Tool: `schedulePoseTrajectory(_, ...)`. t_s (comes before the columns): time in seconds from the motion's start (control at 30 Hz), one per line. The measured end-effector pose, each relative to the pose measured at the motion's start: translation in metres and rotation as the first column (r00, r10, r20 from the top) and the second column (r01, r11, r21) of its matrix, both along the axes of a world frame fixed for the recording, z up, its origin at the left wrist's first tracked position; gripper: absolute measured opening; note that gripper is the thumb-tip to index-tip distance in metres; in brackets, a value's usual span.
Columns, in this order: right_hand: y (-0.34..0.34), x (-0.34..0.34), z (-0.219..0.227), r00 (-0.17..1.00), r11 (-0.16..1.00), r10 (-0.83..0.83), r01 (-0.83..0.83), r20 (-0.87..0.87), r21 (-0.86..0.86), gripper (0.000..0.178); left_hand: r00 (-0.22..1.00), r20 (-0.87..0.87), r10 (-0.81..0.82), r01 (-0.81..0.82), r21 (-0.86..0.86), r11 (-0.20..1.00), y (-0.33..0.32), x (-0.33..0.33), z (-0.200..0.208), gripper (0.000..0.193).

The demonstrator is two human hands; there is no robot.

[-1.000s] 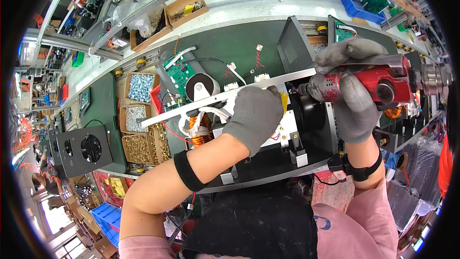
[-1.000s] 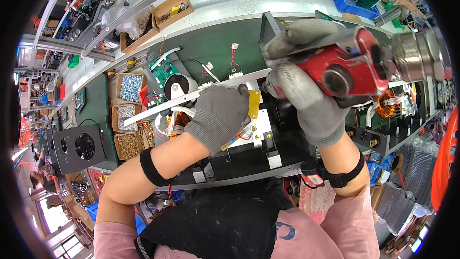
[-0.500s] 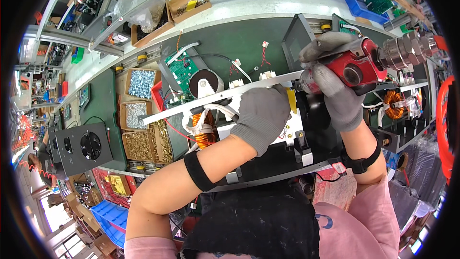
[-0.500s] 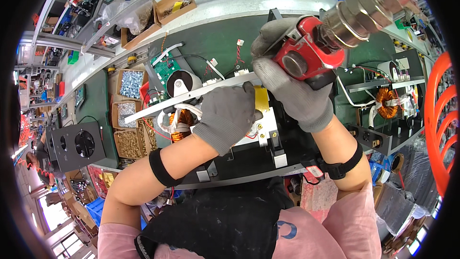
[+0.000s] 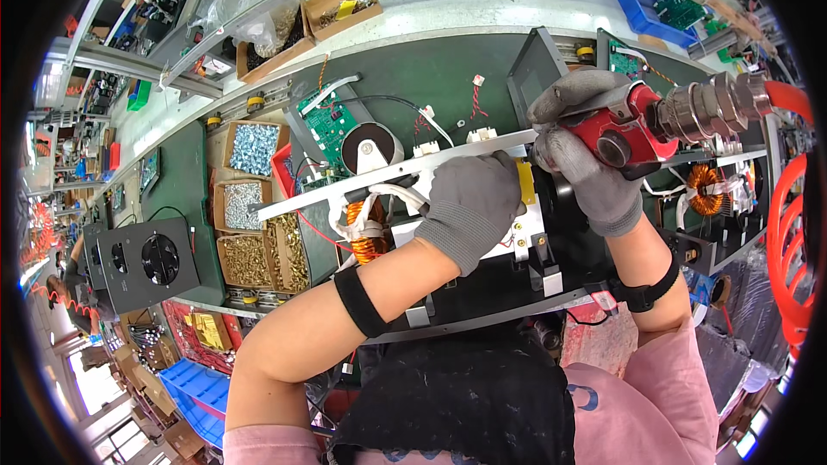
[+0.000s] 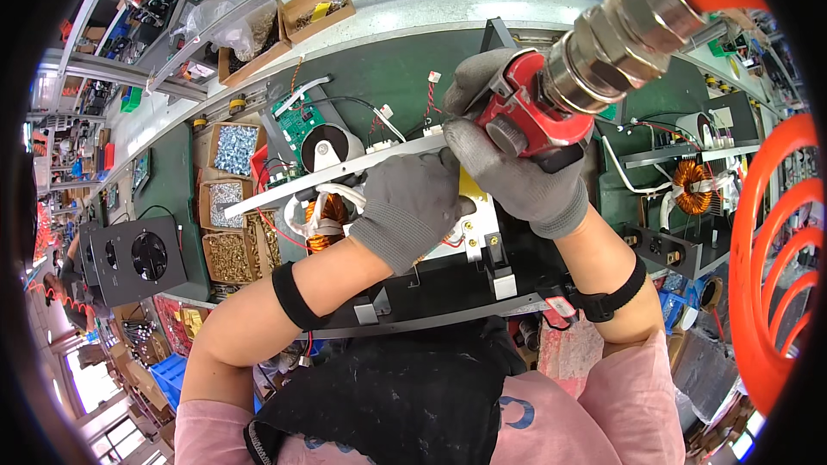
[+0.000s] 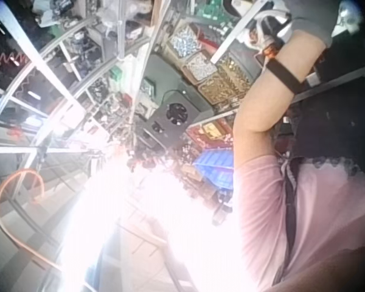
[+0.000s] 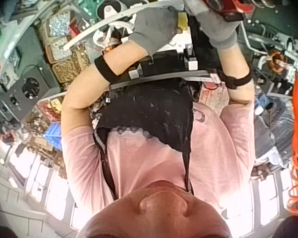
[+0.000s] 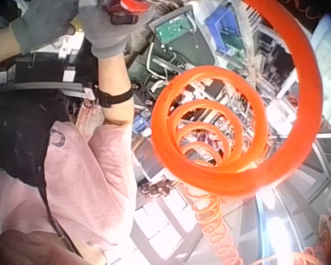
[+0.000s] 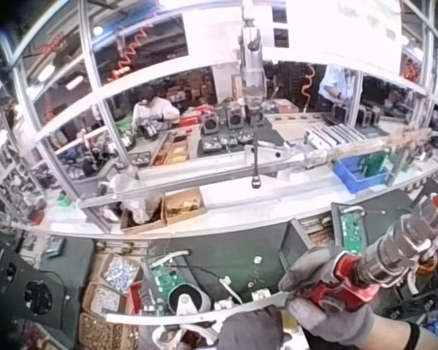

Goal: The recorder is assembling and securing components within a power electronics inverter chassis using an electric screwdriver on an assembly line.

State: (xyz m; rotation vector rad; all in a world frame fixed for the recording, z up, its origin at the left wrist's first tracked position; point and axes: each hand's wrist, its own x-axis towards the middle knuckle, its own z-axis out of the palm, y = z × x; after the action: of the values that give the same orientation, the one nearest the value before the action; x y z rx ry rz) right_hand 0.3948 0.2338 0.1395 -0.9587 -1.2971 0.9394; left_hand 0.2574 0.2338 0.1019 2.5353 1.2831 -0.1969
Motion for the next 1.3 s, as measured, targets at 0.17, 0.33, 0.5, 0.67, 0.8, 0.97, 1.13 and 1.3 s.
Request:
schedulePoseTrajectory(0.17,-0.002,0.000,0.000,0.997,0.991,0.010,-0.019,0.071,0.130,0.031,1.000,-0.001,-0.017,0.017,0.009,1.000,-0.001,0.001,0.000,0.043)
schedulePoseTrajectory(0.33,-0.013,0.004,0.012,1.000,0.992,0.016,-0.019,0.018,0.128,0.033,0.998,-0.062,0.028,-0.029,-0.014,0.999,-0.002,0.002,0.011,0.041)
schedulePoseTrajectory(0.5,-0.042,0.019,0.045,0.998,0.947,-0.063,0.065,-0.014,0.315,0.042,0.904,0.392,0.169,-0.118,-0.150,0.982,0.006,-0.035,0.012,0.024)
schedulePoseTrajectory(0.67,-0.048,0.023,0.061,0.993,0.860,0.111,-0.081,-0.029,0.504,0.043,0.260,0.272,0.926,0.234,-0.949,0.212,0.017,-0.032,0.032,0.028)
schedulePoseTrajectory(0.8,-0.053,0.015,0.059,0.976,0.875,0.117,-0.015,-0.181,0.484,0.043,0.224,0.164,0.961,0.252,-0.962,0.106,0.011,-0.027,0.028,0.032)
schedulePoseTrajectory(0.97,-0.047,0.011,0.054,0.985,0.876,0.084,-0.001,-0.150,0.482,0.042,0.268,0.096,0.959,0.245,-0.969,0.029,0.010,-0.024,0.022,0.040)
schedulePoseTrajectory(1.13,-0.044,0.012,0.055,0.992,0.869,0.078,-0.017,-0.103,0.495,0.041,0.176,0.028,0.984,0.203,-0.979,-0.009,0.008,-0.019,0.026,0.039)
schedulePoseTrajectory(1.3,-0.042,0.006,0.053,0.990,0.870,0.073,-0.004,-0.120,0.493,0.043,0.202,0.075,0.977,0.159,-0.986,0.042,0.007,-0.019,0.031,0.039)
